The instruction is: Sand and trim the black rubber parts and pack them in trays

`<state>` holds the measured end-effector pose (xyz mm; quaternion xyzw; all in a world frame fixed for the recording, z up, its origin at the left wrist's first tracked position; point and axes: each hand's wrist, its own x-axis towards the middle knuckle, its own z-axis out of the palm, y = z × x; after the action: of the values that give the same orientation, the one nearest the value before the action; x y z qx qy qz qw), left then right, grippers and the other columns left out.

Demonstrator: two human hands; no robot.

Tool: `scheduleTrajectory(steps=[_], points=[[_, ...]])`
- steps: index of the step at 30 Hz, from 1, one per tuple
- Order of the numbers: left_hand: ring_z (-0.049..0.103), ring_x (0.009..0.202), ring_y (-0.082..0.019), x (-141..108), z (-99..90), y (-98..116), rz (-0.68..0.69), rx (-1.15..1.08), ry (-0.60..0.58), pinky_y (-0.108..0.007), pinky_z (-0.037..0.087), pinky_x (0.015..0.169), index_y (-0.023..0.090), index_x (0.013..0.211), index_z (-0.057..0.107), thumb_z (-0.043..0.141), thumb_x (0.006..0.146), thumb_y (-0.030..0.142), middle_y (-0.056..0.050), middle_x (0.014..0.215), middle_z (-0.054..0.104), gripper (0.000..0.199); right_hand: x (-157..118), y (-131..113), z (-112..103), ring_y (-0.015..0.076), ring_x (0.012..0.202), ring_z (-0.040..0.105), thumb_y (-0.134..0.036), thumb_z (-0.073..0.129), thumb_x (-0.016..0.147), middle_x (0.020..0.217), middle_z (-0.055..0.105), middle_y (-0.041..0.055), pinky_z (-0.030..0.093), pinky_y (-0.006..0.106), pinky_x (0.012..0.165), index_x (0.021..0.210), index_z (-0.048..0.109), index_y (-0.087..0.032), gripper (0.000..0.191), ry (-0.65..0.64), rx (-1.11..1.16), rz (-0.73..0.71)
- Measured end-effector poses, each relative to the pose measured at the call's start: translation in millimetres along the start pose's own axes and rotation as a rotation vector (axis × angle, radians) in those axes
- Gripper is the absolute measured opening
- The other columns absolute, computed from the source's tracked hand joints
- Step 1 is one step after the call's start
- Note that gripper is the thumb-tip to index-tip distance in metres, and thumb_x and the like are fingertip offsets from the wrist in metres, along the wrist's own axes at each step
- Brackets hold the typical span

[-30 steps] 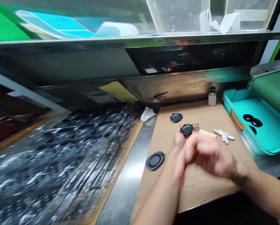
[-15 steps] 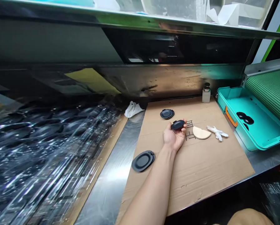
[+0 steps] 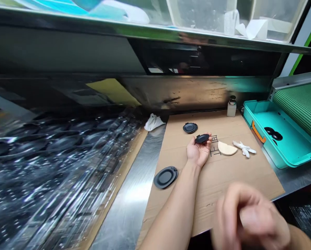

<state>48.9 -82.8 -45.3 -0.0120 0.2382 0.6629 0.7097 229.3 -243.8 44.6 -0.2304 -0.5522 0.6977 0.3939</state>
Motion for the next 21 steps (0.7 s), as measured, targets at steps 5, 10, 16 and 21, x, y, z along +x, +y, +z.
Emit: scheduleTrajectory(steps=[5,10,16,21], points=[[0.066,0.074,-0.018,3,-0.1,-2,0.002,0.013,-0.048,-0.023,0.053,0.053,0.007,0.107,0.066,0.027,0.107,0.044,-0.017,0.095,0.070,0.054,62,11,-112,0.0283,0.103,0.059,-0.043,0.059,0.093,0.112,0.067,0.0115,0.047,0.041,0.090,0.113,0.069,-0.023,0.030,0.528,-1.265,-0.074],[0.065,0.070,-0.018,4,1.1,-7,0.023,0.075,-0.072,-0.024,0.050,0.051,0.009,0.104,0.066,0.029,0.106,0.045,-0.017,0.093,0.071,0.052,87,34,-172,0.0274,0.098,0.063,-0.030,0.051,0.099,0.101,0.069,0.0133,0.047,0.036,0.087,0.107,0.073,-0.018,0.027,0.319,-1.622,0.089],[0.063,0.063,-0.017,7,-0.3,-21,0.077,0.277,-0.148,-0.025,0.045,0.050,0.010,0.098,0.066,0.033,0.106,0.050,-0.013,0.084,0.071,0.052,129,28,-126,0.0212,0.099,0.064,-0.033,0.052,0.102,0.111,0.072,0.0080,0.047,0.030,0.088,0.121,0.069,-0.022,0.028,0.095,-1.329,-0.249],[0.057,0.052,-0.013,10,-6.2,-33,0.204,0.418,-0.073,-0.023,0.043,0.048,0.015,0.076,0.060,0.048,0.100,0.059,-0.003,0.062,0.062,0.051,161,40,-104,0.0207,0.095,0.062,-0.032,0.050,0.102,0.102,0.069,0.0073,0.045,0.029,0.081,0.112,0.073,-0.023,0.026,0.020,-1.515,-0.237]])
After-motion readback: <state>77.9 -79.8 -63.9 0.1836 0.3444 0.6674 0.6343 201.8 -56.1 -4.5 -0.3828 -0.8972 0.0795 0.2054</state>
